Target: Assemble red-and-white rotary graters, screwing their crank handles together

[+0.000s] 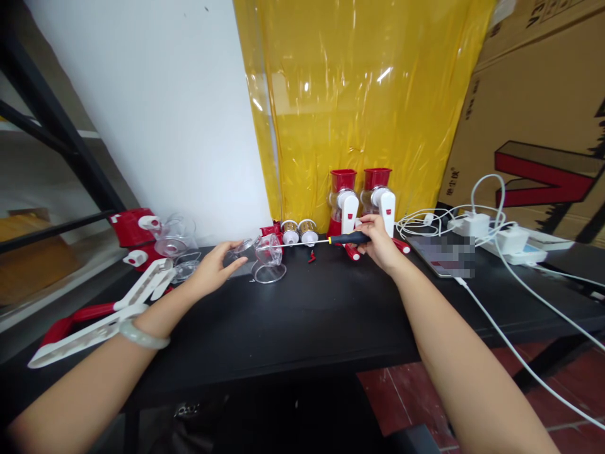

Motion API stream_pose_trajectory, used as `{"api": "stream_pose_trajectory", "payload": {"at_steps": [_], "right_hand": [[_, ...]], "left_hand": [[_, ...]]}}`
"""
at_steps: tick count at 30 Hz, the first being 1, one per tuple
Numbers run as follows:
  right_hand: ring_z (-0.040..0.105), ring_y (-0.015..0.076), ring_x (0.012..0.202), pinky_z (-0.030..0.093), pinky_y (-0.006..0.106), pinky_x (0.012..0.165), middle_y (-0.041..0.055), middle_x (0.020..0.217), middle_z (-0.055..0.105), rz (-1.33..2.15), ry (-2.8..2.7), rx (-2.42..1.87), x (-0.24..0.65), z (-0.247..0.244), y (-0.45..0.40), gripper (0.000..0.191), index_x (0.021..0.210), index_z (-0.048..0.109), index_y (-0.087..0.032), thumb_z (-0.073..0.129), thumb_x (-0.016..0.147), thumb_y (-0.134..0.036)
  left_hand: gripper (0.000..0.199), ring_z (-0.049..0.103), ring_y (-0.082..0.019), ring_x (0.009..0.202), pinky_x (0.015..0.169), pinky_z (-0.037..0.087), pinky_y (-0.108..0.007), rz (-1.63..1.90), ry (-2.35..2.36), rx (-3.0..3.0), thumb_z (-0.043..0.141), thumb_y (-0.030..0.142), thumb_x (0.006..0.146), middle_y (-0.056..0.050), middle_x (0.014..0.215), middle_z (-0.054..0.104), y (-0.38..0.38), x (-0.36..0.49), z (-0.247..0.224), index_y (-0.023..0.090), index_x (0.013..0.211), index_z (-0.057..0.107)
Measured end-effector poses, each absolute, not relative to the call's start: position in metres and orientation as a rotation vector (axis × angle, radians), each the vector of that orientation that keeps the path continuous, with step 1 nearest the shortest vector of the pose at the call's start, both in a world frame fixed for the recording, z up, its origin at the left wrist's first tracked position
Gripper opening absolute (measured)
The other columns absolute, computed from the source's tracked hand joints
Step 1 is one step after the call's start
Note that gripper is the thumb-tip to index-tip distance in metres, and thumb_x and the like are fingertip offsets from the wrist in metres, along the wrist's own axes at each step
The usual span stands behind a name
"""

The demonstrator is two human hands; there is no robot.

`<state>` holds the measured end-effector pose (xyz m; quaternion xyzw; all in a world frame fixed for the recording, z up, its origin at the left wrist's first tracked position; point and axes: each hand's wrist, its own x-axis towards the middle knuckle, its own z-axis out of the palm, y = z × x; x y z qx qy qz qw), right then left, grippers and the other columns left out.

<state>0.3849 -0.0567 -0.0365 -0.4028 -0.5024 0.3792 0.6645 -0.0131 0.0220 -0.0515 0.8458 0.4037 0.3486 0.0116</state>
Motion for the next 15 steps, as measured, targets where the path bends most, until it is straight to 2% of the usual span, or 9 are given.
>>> {"api": "stream_pose_trajectory", "payload": {"at_steps": [2,3,5,9,12,15], "right_hand": [[0.061,0.0134,0.059,0.041,0.024,0.045,-0.0052,0.082,0.06,0.861,-1.142,-0.846,0.385,-0.037,-0.057,0.044,0.096,0.039,-0.028,0.069,0.064,-0.028],[0.06,0.0129,0.058,0.042,0.025,0.046,-0.0059,0.081,0.059,0.854,-1.153,-0.839,0.385,-0.038,-0.057,0.046,0.097,0.039,-0.028,0.07,0.064,-0.028],[0.057,0.0125,0.051,0.043,0.026,0.044,-0.0072,0.073,0.057,0.822,-1.199,-0.879,0.386,-0.041,-0.055,0.043,0.099,0.039,-0.028,0.07,0.07,-0.035],[0.047,0.011,0.035,0.03,0.022,0.034,-0.0083,0.053,0.05,0.688,-1.302,-1.078,0.387,-0.047,-0.051,0.035,0.095,0.043,-0.025,0.056,0.083,-0.056],[0.054,0.0119,0.042,0.034,0.023,0.036,-0.0052,0.064,0.055,0.752,-1.246,-1.039,0.385,-0.044,-0.052,0.033,0.095,0.044,-0.025,0.056,0.083,-0.054],[0.062,0.0139,0.058,0.044,0.026,0.044,-0.0034,0.084,0.06,0.871,-1.167,-0.898,0.383,-0.039,-0.057,0.04,0.099,0.042,-0.027,0.069,0.071,-0.038]], "left_hand": [[0.051,0.058,-0.027,0.115,0.101,0.044,-0.044,1.084,1.263,2.633,0.052,0.058,0.087,-0.013,0.125,0.062,0.022,-0.013,-0.051,0.019,0.119,0.054],[0.051,0.058,-0.028,0.115,0.101,0.044,-0.044,1.083,1.263,2.633,0.052,0.058,0.087,-0.013,0.124,0.062,0.022,-0.013,-0.051,0.019,0.119,0.054],[0.051,0.058,-0.028,0.115,0.101,0.044,-0.045,1.086,1.262,2.631,0.052,0.058,0.087,-0.013,0.124,0.062,0.021,-0.013,-0.051,0.018,0.119,0.054],[0.051,0.058,-0.028,0.115,0.101,0.045,-0.045,1.086,1.254,2.629,0.052,0.059,0.087,-0.013,0.124,0.062,0.021,-0.012,-0.049,0.019,0.118,0.054],[0.051,0.059,-0.028,0.114,0.101,0.045,-0.045,1.088,1.256,2.642,0.052,0.059,0.087,-0.012,0.123,0.063,0.021,-0.012,-0.049,0.019,0.118,0.054],[0.051,0.059,-0.028,0.115,0.1,0.045,-0.045,1.093,1.26,2.642,0.052,0.059,0.087,-0.013,0.123,0.063,0.022,-0.013,-0.05,0.019,0.118,0.054]]}}
